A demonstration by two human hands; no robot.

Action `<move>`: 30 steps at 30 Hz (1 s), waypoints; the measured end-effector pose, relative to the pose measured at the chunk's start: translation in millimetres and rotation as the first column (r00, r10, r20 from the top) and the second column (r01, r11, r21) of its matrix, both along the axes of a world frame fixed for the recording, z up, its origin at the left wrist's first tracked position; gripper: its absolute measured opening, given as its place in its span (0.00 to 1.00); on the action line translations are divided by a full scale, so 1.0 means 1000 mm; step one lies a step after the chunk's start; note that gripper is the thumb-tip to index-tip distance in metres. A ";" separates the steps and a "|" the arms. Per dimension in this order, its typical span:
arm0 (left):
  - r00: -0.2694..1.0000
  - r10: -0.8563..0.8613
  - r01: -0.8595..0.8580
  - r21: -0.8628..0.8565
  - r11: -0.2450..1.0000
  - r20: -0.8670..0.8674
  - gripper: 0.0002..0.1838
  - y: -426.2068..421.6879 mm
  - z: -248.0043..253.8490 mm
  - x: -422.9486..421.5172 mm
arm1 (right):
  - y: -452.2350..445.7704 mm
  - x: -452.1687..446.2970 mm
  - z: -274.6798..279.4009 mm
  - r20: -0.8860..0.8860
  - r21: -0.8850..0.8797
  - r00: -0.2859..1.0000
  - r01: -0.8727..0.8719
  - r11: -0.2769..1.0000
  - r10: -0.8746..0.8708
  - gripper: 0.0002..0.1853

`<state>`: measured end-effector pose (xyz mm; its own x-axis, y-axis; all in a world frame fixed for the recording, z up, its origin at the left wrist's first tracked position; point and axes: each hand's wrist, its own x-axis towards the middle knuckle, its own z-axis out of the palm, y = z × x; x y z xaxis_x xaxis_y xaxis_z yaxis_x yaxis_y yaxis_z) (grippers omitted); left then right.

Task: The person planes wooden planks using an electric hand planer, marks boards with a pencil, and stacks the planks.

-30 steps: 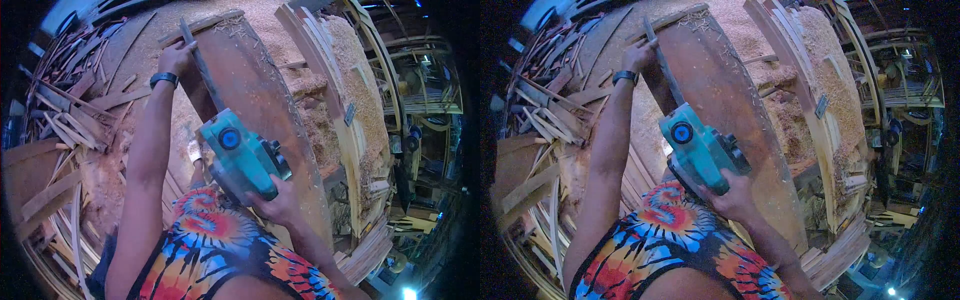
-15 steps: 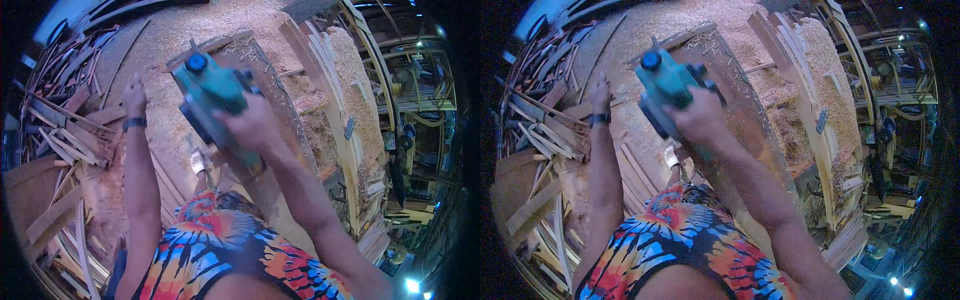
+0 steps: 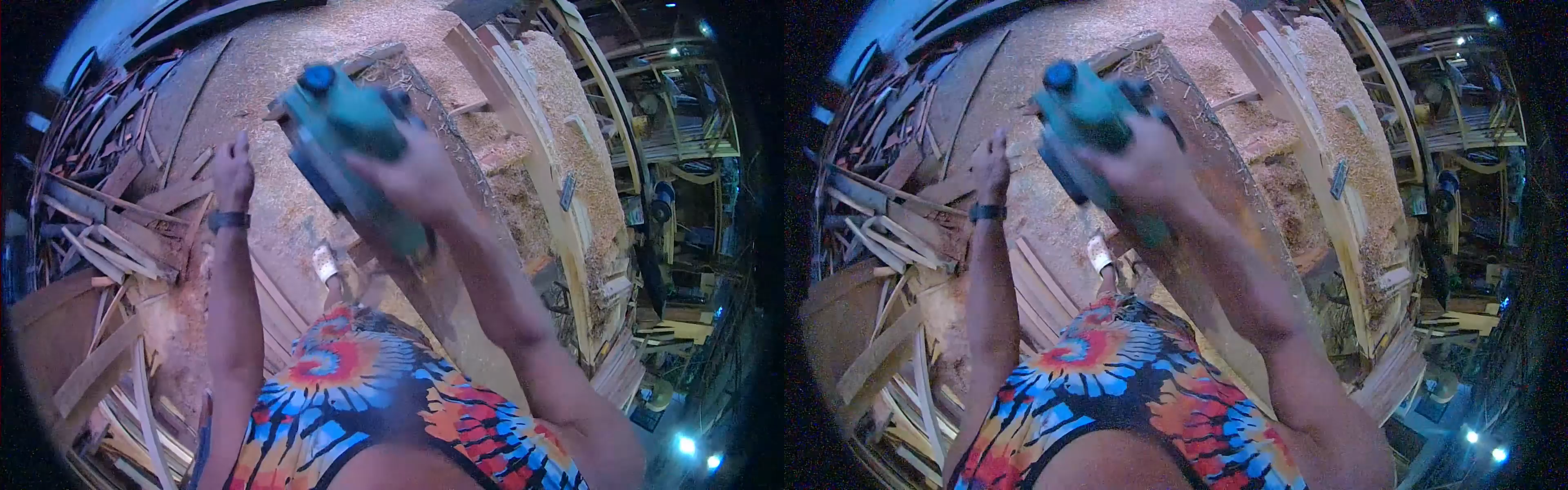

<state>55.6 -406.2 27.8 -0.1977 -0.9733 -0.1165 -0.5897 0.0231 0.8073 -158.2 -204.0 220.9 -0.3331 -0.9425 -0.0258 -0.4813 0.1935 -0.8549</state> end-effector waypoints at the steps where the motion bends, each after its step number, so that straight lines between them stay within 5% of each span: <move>1: 0.999 -0.036 0.037 -0.117 0.992 0.009 0.33 0.004 0.006 -0.019 | 0.037 0.004 0.006 -0.011 0.048 1.000 0.010 0.999 -0.009 0.27; 3: 0.994 -0.101 0.107 -0.342 0.934 0.037 0.37 0.005 0.012 -0.055 | 0.112 0.015 0.004 0.037 0.136 0.997 0.067 0.988 -0.072 0.27; 6: 0.960 -0.192 0.268 -0.485 0.832 0.203 0.42 -0.001 0.028 -0.092 | 0.211 0.032 0.018 -0.176 0.390 0.983 0.117 0.913 -0.051 0.25; 9: 0.884 -0.437 0.453 -0.070 0.889 0.166 0.46 -0.034 0.028 -0.113 | 0.282 0.042 0.023 -0.102 0.528 0.983 0.185 0.829 -0.154 0.21; 10: 0.870 -0.489 0.489 -0.008 0.872 -0.067 0.45 -0.055 -0.010 -0.117 | 0.300 0.045 0.021 -0.092 0.526 0.982 0.189 0.829 -0.166 0.20; 13: 0.806 -0.513 0.565 0.123 0.816 -0.295 0.40 -0.049 0.013 -0.113 | 0.320 0.049 0.016 0.050 0.681 0.925 0.244 0.690 -0.376 0.17; 16: 0.845 -0.491 0.525 0.155 0.837 -0.209 0.38 -0.037 0.035 -0.113 | 0.309 0.048 0.011 -0.006 0.643 0.955 0.231 0.730 -0.297 0.16; 20: 0.897 -0.427 0.437 0.077 0.896 -0.118 0.34 -0.051 0.018 -0.114 | 0.258 0.047 0.005 -0.003 0.463 0.973 0.208 0.862 -0.233 0.15; 24: 0.848 -0.127 0.076 -0.120 0.990 -0.515 0.27 -0.066 -0.003 -0.078 | 0.183 0.037 0.004 -0.045 0.392 0.988 0.156 0.907 -0.151 0.18; 30: 0.820 0.264 -0.154 0.248 0.956 -0.507 0.26 -0.009 -0.004 -0.006 | 0.032 0.017 0.003 -0.023 0.198 0.995 0.104 0.975 -0.101 0.21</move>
<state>49.9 -414.7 23.9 -0.0768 -0.9683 -0.2375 -0.0427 -0.2348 0.9711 -141.4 -171.8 224.0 -0.4292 -0.8798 -0.2045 -0.4609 0.4080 -0.7881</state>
